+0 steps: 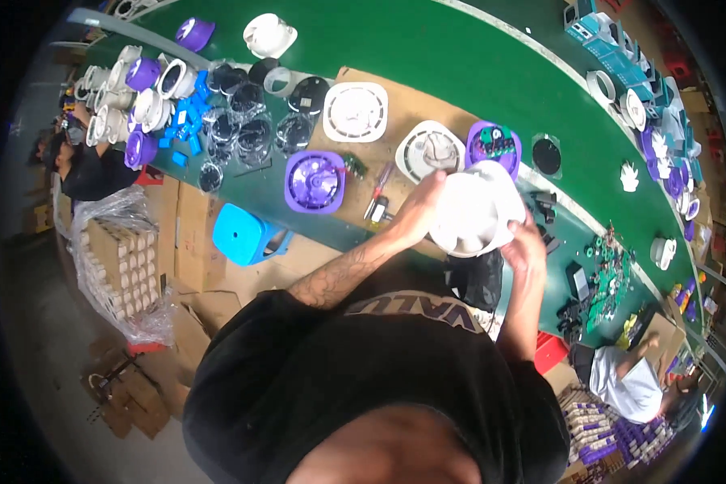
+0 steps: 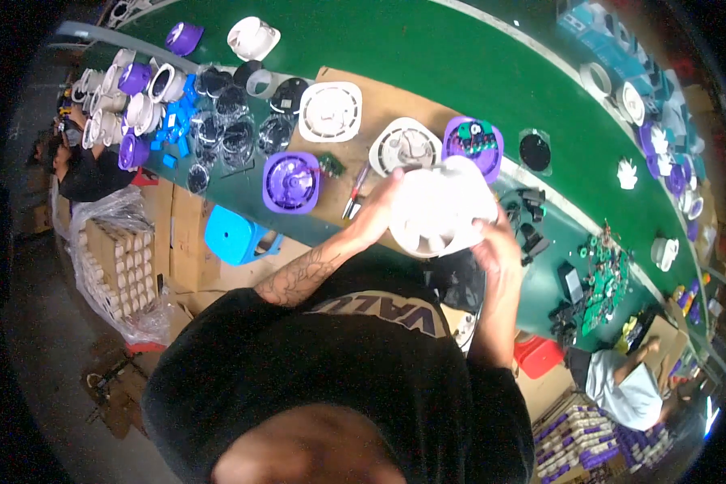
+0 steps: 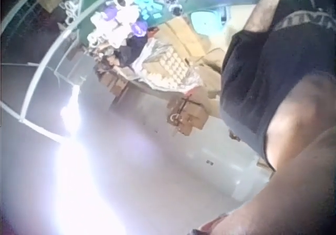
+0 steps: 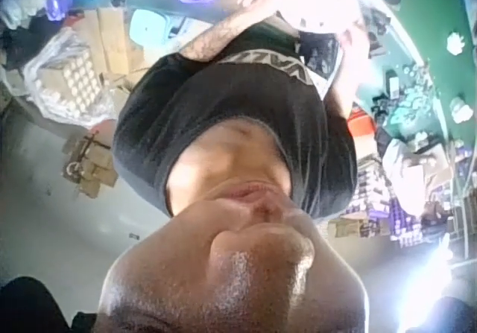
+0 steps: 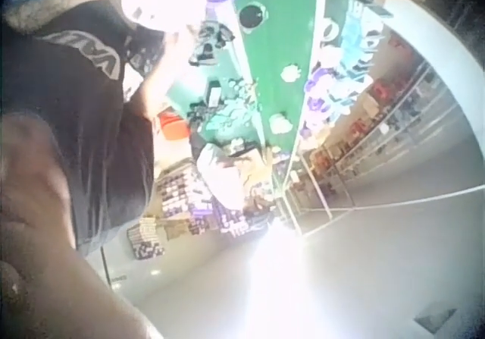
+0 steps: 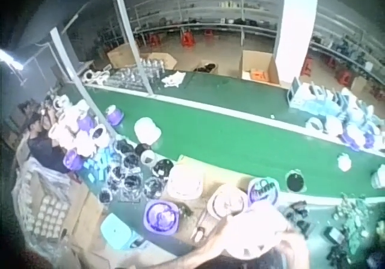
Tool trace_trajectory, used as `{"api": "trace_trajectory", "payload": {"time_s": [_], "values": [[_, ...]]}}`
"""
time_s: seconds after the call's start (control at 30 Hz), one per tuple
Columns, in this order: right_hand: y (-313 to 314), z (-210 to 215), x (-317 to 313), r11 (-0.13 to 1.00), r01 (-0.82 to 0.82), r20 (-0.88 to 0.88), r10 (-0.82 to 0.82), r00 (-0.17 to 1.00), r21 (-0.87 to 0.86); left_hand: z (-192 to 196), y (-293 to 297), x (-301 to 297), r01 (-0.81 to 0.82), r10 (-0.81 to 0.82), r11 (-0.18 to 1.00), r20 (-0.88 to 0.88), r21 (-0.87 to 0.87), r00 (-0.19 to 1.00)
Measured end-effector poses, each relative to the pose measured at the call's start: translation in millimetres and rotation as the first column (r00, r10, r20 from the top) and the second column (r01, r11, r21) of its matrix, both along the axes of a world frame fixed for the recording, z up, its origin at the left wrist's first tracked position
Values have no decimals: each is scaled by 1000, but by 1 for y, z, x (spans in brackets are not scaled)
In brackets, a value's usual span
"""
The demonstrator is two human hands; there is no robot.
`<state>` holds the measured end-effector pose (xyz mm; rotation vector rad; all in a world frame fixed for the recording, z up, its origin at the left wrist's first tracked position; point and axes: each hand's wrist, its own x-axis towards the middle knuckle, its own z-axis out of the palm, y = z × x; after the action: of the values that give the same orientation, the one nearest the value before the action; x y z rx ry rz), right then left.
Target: The person assembles plastic housings and electronic modules by securing them together with a rubber mallet on an industrial assembly line.
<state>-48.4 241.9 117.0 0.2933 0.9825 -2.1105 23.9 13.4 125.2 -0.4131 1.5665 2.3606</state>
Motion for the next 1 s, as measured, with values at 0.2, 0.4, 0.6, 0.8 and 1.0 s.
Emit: {"api": "trace_trajectory", "payload": {"time_s": [0.2,0.4,0.6,0.8,1.0], "values": [[1,-14,122,955,89,-47,-79,996,281,-81,-20,90,162,-83,766,154,-622,985],[-11,15,131,931,129,-343,-5,939,340,-179,-24,108,206,-566,-51,199,-977,800],[-63,-9,139,387,386,-518,787,335,838,-197,-34,143,61,-575,-1,50,-998,817],[-81,-63,146,260,494,-238,965,-108,829,-170,-60,158,230,-589,-65,223,-971,777],[-96,-95,154,332,513,-175,927,-331,792,-191,-72,112,-2,-286,213,-65,-977,956]]}}
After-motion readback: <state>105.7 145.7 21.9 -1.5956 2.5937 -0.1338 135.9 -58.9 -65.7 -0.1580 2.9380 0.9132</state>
